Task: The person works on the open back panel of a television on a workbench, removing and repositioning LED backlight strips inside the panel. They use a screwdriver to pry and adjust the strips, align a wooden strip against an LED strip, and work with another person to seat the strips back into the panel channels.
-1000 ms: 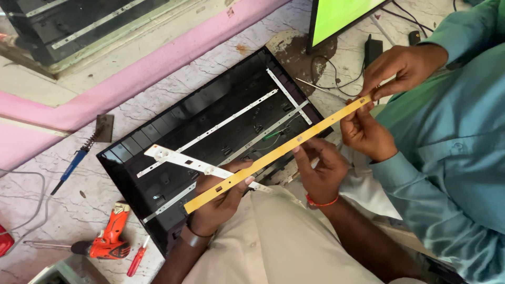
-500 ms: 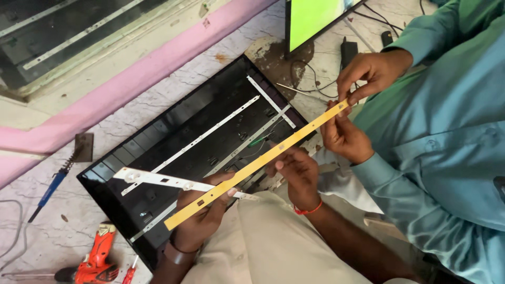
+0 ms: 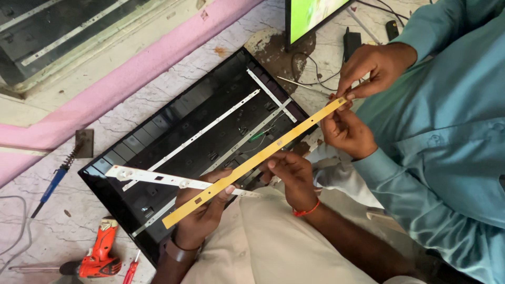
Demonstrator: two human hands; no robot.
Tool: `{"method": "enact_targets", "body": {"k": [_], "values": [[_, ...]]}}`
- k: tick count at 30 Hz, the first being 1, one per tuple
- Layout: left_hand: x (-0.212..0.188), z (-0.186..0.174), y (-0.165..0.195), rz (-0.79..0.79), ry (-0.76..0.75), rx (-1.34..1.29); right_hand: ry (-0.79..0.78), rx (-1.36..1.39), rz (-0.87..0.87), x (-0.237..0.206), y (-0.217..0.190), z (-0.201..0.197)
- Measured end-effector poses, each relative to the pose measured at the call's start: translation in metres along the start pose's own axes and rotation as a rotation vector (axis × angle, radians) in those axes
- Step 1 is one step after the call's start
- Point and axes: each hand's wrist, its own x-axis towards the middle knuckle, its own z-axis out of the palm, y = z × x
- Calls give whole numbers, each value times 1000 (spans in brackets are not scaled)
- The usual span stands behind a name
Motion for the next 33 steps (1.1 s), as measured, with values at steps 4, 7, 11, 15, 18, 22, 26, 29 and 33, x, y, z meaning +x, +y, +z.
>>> {"method": "enact_targets", "body": {"k": [4,7,11,15,18,22,26,29,33], "values": [[-1,1,1,-90,4,-44,-13,-56,11,-22,60,-14],[-2,2,1,-111,-12,-10,-25,-77,32,-21,72,-30],[-1,4,-1,-88,13,-46,-56,-58,28,-16,60,-20],[-1,5,-2,-86,9,-14,-70,-71,34,-17,58,-14],[1,5,-2,-74,-15,-32,-59,-95,42,-18,66,-21],[5,5,2,39,-44,53,-87,-114,11,-20,68,-21],[6,9,9,75,-129,65,-128,-135,14,-22,52,-15],[7,17,11,-36,-137,-177,-224,-32,6,-22,40,-14],[8,18,12,66,-138,-26,-234,-53,-9,-23,34,-14]]}}
